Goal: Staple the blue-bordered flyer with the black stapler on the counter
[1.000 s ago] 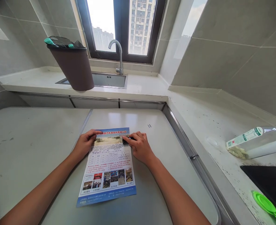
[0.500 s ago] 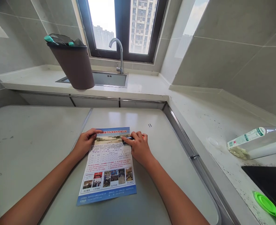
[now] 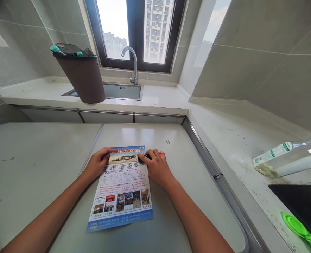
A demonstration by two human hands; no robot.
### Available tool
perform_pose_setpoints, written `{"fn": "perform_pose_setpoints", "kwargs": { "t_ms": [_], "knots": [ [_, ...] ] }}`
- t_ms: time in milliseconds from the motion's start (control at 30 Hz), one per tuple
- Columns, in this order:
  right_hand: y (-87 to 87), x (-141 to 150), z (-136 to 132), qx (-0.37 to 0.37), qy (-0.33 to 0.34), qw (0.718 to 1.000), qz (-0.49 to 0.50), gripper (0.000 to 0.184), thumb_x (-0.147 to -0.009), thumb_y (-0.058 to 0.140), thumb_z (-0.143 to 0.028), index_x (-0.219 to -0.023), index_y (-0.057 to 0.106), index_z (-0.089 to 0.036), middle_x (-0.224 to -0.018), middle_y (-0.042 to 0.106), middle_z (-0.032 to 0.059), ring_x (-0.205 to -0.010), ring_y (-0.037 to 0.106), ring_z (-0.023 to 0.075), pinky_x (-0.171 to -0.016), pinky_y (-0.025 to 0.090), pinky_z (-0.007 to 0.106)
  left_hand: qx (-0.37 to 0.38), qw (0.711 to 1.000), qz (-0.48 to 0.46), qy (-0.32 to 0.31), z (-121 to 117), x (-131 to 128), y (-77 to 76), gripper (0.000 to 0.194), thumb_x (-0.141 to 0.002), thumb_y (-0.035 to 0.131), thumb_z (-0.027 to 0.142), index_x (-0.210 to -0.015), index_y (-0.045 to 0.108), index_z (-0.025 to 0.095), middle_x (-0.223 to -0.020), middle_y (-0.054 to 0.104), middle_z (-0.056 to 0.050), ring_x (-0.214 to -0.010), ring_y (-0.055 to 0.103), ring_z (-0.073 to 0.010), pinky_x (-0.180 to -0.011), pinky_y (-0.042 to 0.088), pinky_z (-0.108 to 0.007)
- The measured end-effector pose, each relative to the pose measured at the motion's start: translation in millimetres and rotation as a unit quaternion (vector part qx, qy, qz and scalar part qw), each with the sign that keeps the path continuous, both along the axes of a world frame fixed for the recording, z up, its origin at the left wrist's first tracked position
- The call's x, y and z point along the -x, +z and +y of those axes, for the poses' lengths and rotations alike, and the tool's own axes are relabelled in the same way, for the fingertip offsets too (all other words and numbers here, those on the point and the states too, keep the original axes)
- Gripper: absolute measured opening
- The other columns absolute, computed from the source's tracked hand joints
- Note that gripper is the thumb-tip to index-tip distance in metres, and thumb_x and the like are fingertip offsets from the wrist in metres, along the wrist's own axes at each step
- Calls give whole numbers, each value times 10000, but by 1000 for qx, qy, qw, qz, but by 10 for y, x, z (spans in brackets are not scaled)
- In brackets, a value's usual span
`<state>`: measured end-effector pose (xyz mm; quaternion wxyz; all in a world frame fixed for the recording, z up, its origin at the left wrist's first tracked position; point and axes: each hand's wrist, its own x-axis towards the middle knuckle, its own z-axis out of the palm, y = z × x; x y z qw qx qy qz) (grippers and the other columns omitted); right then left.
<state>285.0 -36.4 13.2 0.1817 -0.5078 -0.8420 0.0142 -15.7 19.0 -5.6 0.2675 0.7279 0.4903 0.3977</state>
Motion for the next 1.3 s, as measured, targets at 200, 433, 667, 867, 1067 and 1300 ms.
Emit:
{"fn": "perform_pose_setpoints", "kwargs": {
  "t_ms": [200,433,667,867,1067,1300],
  "knots": [
    [-29,-192,72,2,-43,998,37,676,-871,503,16,-1483,469,-269,-1212,666,95,-1087,568,264,-895,411,381,-6,999,51,-15,0,-9,-16,362,-889,463,191,-1085,763,240,-1318,669,-91,-1220,628,-288,-1031,516,-457],
    [-100,-304,90,-44,-183,979,79,520,-824,505,26,-1260,597,-242,-1080,703,110,-1009,586,296,-788,397,386,-29,996,79,-17,36,16,-68,331,-861,542,203,-1106,756,263,-1415,578,-92,-1304,572,-306,-1113,470,-504],
    [104,-73,-27,-131,-190,965,128,500,-941,446,-72,-1416,504,-213,-1241,649,154,-1109,541,350,-921,418,498,-29,997,75,-10,70,26,-98,311,-851,566,204,-1100,745,255,-1407,567,-99,-1317,557,-315,-1104,463,-498],
    [83,561,-258,13,-11,972,235,486,-942,501,-111,-1410,497,-243,-1235,643,121,-1136,560,304,-973,496,463,-69,995,65,15,-3,5,-31,250,-899,545,208,-1080,715,236,-1367,584,-101,-1284,567,-304,-1097,451,-480],
    [-32,709,-288,80,24,966,246,521,-846,572,-55,-1331,538,-243,-1267,632,100,-1206,556,272,-1031,488,433,-264,961,75,5,-284,-68,216,260,-986,439,155,-1058,673,243,-1153,656,-105,-1063,611,-253,-937,499,-422],
    [190,255,-230,176,9,965,196,311,-780,661,-134,-1059,567,-235,-1066,670,48,-952,620,217,-782,463,297,-485,871,77,-19,-938,-190,703,245,-934,626,195,-1146,653,313,-938,638,-63,-820,595,-216,-752,547,-424]
  ]
}}
